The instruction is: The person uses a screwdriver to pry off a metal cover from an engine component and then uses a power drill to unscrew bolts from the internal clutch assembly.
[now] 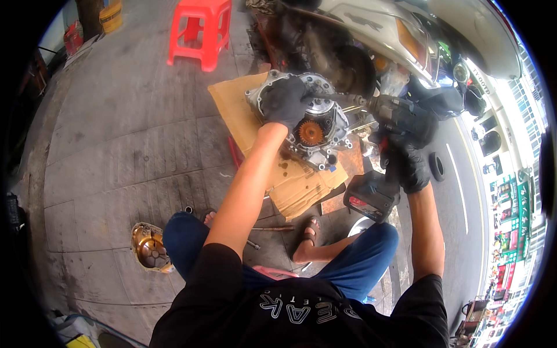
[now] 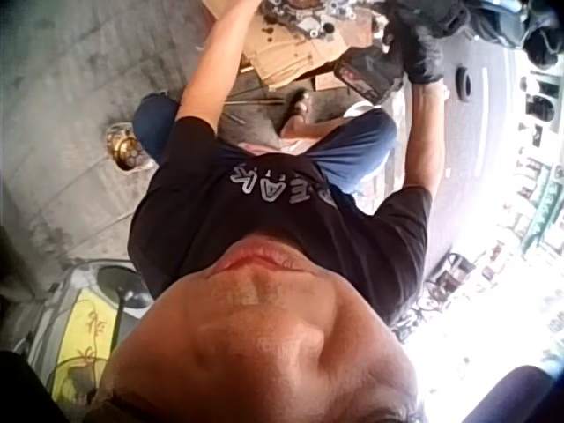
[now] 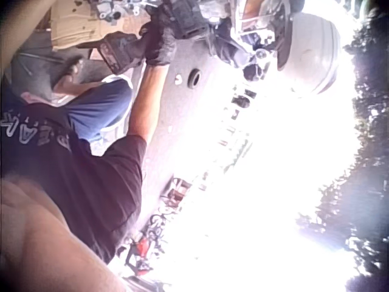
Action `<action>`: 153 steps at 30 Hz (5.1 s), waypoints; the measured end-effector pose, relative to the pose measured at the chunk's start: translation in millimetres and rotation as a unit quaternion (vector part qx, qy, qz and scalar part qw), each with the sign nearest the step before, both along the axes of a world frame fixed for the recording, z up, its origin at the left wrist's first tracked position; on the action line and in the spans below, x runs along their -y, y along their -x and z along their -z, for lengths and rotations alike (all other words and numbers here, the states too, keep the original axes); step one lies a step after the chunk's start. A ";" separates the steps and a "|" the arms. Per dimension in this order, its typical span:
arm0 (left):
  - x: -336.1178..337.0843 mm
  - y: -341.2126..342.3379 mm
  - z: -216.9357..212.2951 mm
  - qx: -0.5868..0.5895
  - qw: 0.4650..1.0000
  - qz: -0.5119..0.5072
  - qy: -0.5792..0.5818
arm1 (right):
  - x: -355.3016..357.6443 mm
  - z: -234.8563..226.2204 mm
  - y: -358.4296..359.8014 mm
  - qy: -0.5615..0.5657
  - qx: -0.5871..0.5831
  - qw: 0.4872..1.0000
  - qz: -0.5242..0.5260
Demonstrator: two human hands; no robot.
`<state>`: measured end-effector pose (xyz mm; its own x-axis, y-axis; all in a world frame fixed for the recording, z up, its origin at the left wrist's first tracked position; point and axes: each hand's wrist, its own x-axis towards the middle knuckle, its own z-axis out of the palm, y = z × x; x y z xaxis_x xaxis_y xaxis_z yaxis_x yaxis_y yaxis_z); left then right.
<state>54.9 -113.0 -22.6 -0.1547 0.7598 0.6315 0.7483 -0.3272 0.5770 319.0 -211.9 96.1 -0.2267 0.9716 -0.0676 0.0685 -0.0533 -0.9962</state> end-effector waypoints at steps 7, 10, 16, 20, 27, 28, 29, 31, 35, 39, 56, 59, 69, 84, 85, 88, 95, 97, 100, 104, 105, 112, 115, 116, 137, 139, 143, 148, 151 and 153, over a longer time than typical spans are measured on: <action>6.8 -7.7 -23.8 -0.062 0.997 0.028 0.033 | 0.0 38.7 -17.4 -0.027 -0.079 0.996 0.019; 13.5 16.5 -26.9 -0.122 0.989 0.061 0.049 | 2.4 62.8 -2.8 0.013 -0.136 0.990 -0.018; 2.8 -4.3 -34.8 -0.265 0.959 0.078 0.066 | -4.1 120.8 -37.9 0.091 -0.323 0.935 -0.111; 9.5 1.5 -44.4 -0.288 0.951 0.088 0.068 | -2.3 125.4 -36.3 0.073 -0.327 0.933 -0.129; 15.5 64.0 -38.9 -0.329 0.931 0.139 -0.076 | 4.3 126.9 -7.5 0.058 -0.327 0.932 -0.143; 16.6 78.0 -27.4 -0.302 0.926 0.176 -0.145 | 7.7 131.5 1.3 0.068 -0.322 0.933 -0.143; 28.4 75.7 -38.8 -0.342 0.929 0.139 -0.041 | 8.9 131.7 1.7 0.070 -0.314 0.937 -0.135; 71.1 82.0 -65.0 -0.412 0.893 0.051 0.173 | 18.2 134.4 10.4 0.083 -0.301 0.942 -0.127; 153.9 112.2 -76.3 -0.350 0.904 0.000 0.245 | 43.8 145.6 57.2 0.158 -0.269 0.932 -0.187; 196.7 165.2 -31.5 -0.352 0.901 -0.025 0.254 | 78.5 171.7 107.3 0.167 -0.223 0.938 -0.205; 266.2 254.5 106.2 -0.164 0.843 0.030 0.512 | 104.1 353.2 183.8 0.463 -0.315 0.780 -0.279; 274.0 246.0 85.4 -0.212 0.811 -0.045 0.543 | 96.0 363.6 191.9 0.456 -0.331 0.765 -0.311; 354.9 315.5 256.2 -0.103 0.669 -0.203 0.707 | 101.1 314.5 187.1 0.415 -0.263 0.808 -0.326; 204.9 223.5 -4.3 0.033 0.966 0.025 0.254 | 90.0 144.7 107.5 0.209 -0.321 0.899 -0.214; 181.7 196.6 -31.7 0.019 0.973 0.065 0.219 | 88.2 125.8 97.4 0.206 -0.348 0.892 -0.201; 133.6 107.0 -87.0 -0.087 0.981 0.161 0.067 | 78.2 99.2 56.3 0.045 -0.259 0.962 -0.075; 37.7 21.1 -68.0 -0.123 0.959 0.250 -0.044 | 58.4 9.1 24.6 -0.088 -0.095 0.990 0.048; 17.9 9.0 -53.2 -0.133 0.956 0.261 -0.027 | 46.9 -8.4 20.0 -0.068 0.025 0.997 0.033; 3.3 1.7 -49.7 -0.167 0.944 0.283 0.038 | 32.4 -29.6 27.4 -0.109 0.167 0.979 0.039; -8.6 4.5 -45.2 -0.171 0.941 0.291 -0.021 | 6.8 -49.8 24.7 -0.128 0.186 0.974 -0.006; -10.1 8.8 -44.4 -0.157 0.944 0.288 -0.040 | -0.1 -54.2 27.3 -0.122 0.196 0.973 -0.014; -16.9 19.5 -40.0 -0.095 0.938 0.322 0.082 | -28.2 -113.3 47.2 -0.100 0.392 0.906 -0.123; -17.6 22.8 -36.4 -0.073 0.945 0.314 0.062 | -52.9 -130.1 57.3 -0.063 0.412 0.896 -0.153; -14.5 22.4 -38.3 -0.064 0.947 0.311 0.042 | -59.1 -135.9 60.7 -0.061 0.427 0.887 -0.165; 11.3 22.9 -59.3 -0.044 0.952 0.284 0.106 | -52.0 -155.4 111.4 -0.105 0.494 0.833 -0.226; 12.8 21.0 -64.1 -0.068 0.954 0.261 0.132 | -33.0 -159.7 121.2 -0.081 0.535 0.823 -0.174; 4.2 15.4 -50.9 -0.094 0.971 0.210 0.064 | -10.8 -159.6 122.5 -0.079 0.559 0.814 -0.136; 8.4 -2.6 -46.5 -0.225 0.964 0.128 0.069 | 3.6 -126.8 73.2 -0.044 0.399 0.912 -0.089; -9.8 -12.2 -35.9 -0.152 0.976 0.151 -0.032 | 24.0 -127.2 65.3 -0.073 0.384 0.920 -0.032; -13.7 0.0 -24.2 -0.209 0.968 0.134 -0.030 | 9.4 -94.0 45.7 -0.079 0.340 0.936 -0.034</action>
<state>54.9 -99.2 1.7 0.3227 0.6966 0.6408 0.7955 -0.5665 0.2152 273.4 -221.3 190.1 -0.2462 0.9663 -0.0753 0.6878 0.1195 -0.7160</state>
